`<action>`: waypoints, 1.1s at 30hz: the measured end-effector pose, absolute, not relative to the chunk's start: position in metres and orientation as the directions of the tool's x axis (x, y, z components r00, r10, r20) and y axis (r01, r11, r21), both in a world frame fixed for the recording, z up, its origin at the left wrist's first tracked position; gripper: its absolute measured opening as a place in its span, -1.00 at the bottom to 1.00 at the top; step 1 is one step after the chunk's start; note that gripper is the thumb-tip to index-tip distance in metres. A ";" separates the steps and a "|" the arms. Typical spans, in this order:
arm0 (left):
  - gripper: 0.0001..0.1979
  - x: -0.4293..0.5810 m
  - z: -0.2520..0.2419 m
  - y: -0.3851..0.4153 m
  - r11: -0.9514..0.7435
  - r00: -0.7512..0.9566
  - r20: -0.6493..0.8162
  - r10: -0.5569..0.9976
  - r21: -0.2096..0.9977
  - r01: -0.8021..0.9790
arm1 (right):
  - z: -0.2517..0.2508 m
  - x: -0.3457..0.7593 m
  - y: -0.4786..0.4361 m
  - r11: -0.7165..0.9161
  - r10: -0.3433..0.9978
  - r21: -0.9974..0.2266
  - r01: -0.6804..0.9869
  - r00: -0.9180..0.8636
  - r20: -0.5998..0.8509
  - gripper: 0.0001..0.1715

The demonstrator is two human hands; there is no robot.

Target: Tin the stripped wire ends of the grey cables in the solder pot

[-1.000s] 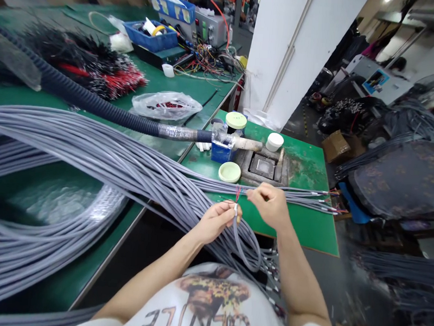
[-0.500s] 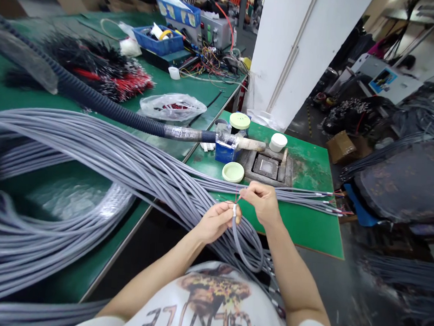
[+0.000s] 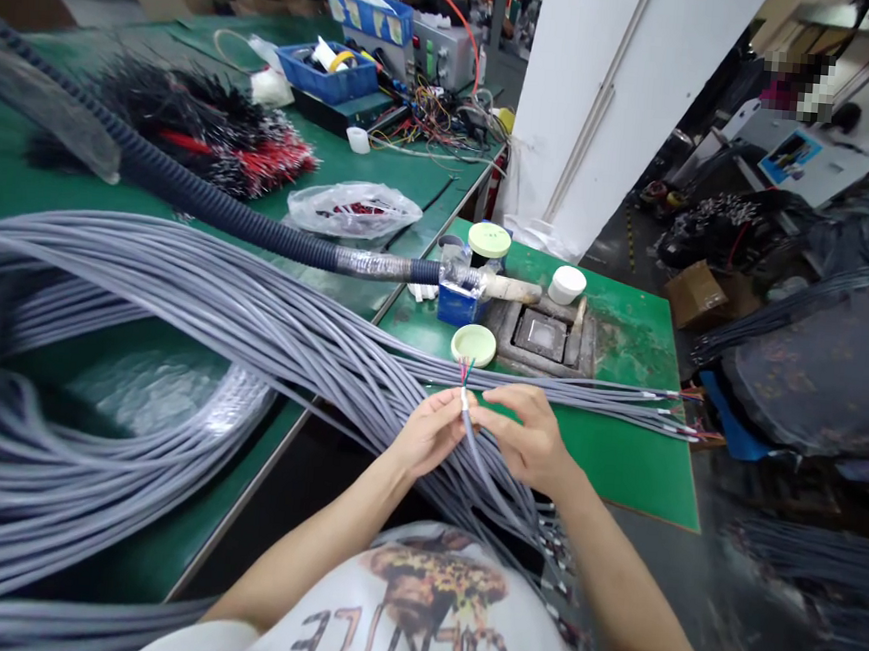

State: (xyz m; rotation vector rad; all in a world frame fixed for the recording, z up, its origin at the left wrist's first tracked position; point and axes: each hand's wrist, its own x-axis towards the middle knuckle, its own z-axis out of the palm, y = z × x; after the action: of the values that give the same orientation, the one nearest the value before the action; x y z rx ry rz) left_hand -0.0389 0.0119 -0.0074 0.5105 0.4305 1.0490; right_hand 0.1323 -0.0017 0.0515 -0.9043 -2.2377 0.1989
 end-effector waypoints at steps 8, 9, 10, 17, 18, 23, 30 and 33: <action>-0.66 -0.043 -0.003 0.017 0.225 0.286 -0.050 0.957 0.752 -0.620 | 0.054 0.132 0.017 0.789 0.576 -0.250 0.562 -0.533 0.620 -0.54; -0.67 -0.047 -0.005 0.017 0.128 0.208 -0.011 0.978 0.820 -0.558 | 0.057 0.133 0.024 0.741 0.627 -0.310 0.595 -0.449 0.637 -0.58; -0.70 -0.050 -0.007 0.017 0.018 0.122 0.044 0.992 0.882 -0.470 | 0.060 0.134 0.031 0.681 0.683 -0.383 0.625 -0.352 0.640 -0.63; -0.82 -0.063 -0.036 0.020 -0.472 0.001 0.479 0.878 0.865 0.172 | 0.051 0.125 0.085 0.399 0.869 -0.743 0.538 0.038 0.494 -0.72; -0.82 -0.063 -0.039 0.020 -0.492 0.037 0.497 0.867 0.844 0.215 | 0.047 0.123 0.091 0.391 0.873 -0.751 0.533 0.043 0.485 -0.71; -0.81 -0.061 -0.045 0.021 -0.508 0.096 0.507 0.857 0.799 0.321 | 0.032 0.117 0.107 0.369 0.884 -0.713 0.596 0.010 0.467 -0.67; -0.79 -0.060 -0.042 0.021 -0.513 0.125 0.504 0.854 0.780 0.358 | 0.018 0.115 0.120 0.373 0.888 -0.674 0.638 -0.036 0.458 -0.67; -0.79 -0.060 -0.042 0.022 -0.520 0.129 0.511 0.850 0.772 0.367 | 0.013 0.114 0.124 0.353 0.900 -0.682 0.641 -0.033 0.434 -0.66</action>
State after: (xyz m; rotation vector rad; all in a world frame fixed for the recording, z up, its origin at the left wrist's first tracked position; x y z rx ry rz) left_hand -0.0601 0.0218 -0.0418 1.9486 1.1693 1.3764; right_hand 0.1138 0.1244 0.0125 -1.3699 -1.7547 0.3787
